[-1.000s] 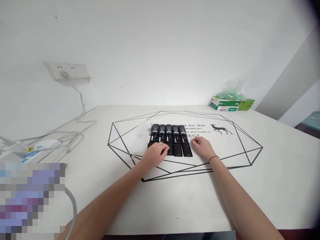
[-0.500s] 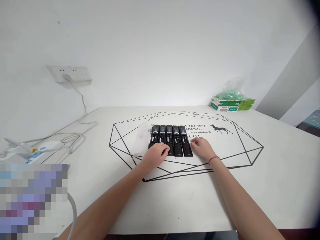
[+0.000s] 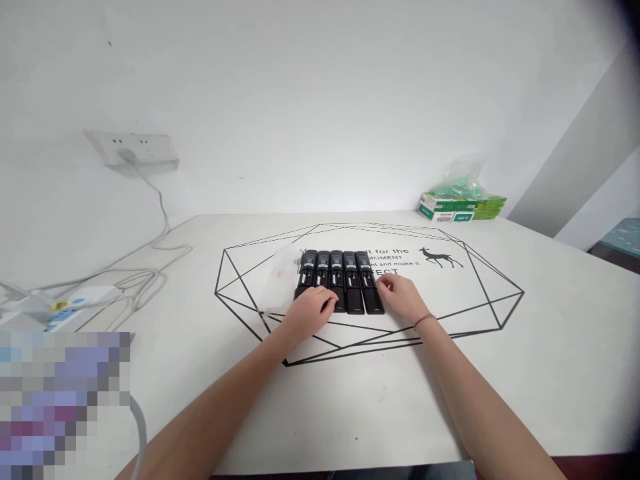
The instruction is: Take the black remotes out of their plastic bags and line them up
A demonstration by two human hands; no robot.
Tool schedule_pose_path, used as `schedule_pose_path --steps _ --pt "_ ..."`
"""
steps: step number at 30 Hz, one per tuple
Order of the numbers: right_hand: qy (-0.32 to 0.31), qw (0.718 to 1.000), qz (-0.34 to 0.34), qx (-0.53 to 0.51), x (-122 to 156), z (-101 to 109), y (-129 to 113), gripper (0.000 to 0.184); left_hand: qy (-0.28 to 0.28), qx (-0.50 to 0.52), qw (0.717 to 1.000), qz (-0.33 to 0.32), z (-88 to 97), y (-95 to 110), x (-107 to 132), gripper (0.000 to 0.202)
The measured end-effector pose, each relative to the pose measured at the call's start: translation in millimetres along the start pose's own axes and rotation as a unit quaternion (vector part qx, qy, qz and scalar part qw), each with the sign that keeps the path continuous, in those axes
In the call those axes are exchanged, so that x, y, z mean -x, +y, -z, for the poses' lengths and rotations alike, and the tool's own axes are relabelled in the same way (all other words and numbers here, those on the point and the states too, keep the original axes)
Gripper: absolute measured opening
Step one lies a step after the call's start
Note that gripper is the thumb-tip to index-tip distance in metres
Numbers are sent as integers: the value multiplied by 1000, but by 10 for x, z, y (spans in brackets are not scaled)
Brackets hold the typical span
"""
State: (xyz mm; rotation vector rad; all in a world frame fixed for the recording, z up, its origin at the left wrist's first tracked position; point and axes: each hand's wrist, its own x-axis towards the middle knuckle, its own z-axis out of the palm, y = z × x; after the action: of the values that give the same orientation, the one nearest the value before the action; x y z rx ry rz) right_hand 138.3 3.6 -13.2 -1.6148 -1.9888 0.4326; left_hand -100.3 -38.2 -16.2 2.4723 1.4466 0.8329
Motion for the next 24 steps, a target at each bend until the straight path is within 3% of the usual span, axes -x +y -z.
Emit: schedule_pose_path --steps 6,9,15,18,20,24 --pt "-59 994 89 -22 47 11 -106 21 2 -7 1000 -7 -4 -5 -8 29" --pt "-84 993 82 -26 69 31 -84 28 2 -9 1000 -8 -7 -7 -6 29" --pt "-192 980 46 -28 151 155 -77 58 8 -6 1000 -8 -18 -13 -2 28" --pt "-212 977 36 -18 168 184 -88 56 10 -5 1000 -9 -27 -19 -5 28" --pt "-178 982 53 -17 157 169 -97 53 10 -4 1000 -10 -29 -22 -8 28" --pt "27 993 109 -19 83 42 -107 54 7 -2 1000 -14 -12 -23 -15 27"
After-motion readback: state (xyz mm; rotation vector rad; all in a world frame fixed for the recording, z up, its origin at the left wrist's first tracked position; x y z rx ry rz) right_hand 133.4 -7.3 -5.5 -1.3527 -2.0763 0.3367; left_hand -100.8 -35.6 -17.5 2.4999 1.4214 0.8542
